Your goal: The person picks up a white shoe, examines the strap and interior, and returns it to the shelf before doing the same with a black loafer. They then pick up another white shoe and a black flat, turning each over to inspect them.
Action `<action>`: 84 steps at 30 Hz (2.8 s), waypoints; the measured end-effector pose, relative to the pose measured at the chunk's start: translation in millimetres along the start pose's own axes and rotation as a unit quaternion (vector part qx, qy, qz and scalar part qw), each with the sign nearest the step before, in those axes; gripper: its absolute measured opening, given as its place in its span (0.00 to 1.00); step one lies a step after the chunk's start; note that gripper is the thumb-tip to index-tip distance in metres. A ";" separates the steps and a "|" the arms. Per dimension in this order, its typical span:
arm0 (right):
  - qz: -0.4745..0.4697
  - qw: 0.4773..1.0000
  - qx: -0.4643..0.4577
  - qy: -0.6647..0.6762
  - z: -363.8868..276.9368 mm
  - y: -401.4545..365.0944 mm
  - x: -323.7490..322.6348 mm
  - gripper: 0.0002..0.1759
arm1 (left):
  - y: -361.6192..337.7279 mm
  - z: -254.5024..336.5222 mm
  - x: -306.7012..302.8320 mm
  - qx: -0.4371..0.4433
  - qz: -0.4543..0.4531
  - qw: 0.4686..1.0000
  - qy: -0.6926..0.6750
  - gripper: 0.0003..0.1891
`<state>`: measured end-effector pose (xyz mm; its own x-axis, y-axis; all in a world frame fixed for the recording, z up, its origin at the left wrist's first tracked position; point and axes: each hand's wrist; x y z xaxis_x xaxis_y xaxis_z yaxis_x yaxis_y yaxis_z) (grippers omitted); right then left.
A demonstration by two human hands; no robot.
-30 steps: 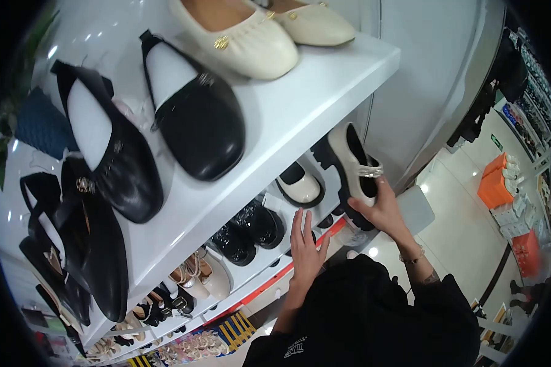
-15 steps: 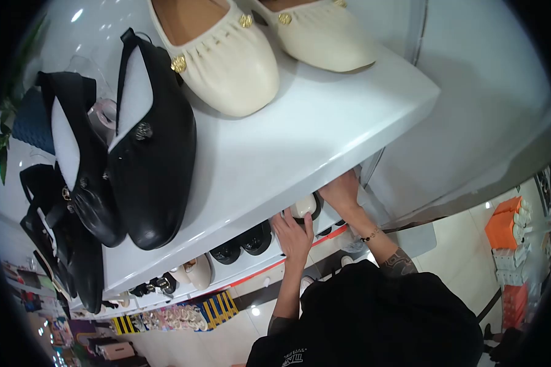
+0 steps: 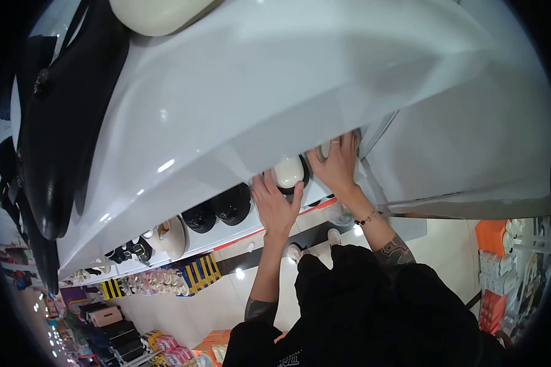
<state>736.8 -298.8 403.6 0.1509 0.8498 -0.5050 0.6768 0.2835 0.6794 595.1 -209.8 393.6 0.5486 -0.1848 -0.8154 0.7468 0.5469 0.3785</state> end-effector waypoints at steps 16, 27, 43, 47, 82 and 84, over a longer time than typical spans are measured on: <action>-0.059 0.980 -0.116 0.149 -50.1 -37.4 -0.3 0.21 | -0.5 -3.3 1.5 -0.015 0.052 0.991 -0.120 0.26; -0.156 0.982 0.108 -0.009 -78.0 -34.7 23.1 0.50 | -5.4 -9.0 0.3 0.035 0.134 0.977 -0.161 0.32; -0.062 0.973 0.160 0.153 -126.2 -85.0 -54.2 0.51 | -131.6 -30.2 -48.5 0.054 0.182 0.939 -0.286 0.29; -0.075 0.956 0.224 0.175 -171.3 -147.8 -124.4 0.53 | -215.9 -43.1 -79.8 0.013 0.138 0.948 -0.287 0.31; -0.408 0.778 0.302 0.369 -255.5 -188.4 -226.5 0.34 | -226.6 -76.0 -168.3 0.130 0.232 0.954 -0.140 0.23; -0.407 0.765 0.298 0.400 -252.2 -186.5 -233.1 0.29 | -224.8 -68.9 -185.2 0.051 0.192 0.946 -0.256 0.33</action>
<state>393.7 -437.7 528.9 -0.8236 0.5669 0.0180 0.5561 0.8133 -0.1714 299.8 -242.2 429.4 0.8777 -0.3737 -0.3000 0.4732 0.5767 0.6660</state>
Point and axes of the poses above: each hand's wrist, its own y-axis towards the middle knuckle, its own x-axis out of the palm, z = x × y, and after that the axes turned 1 degree about y, right-handed
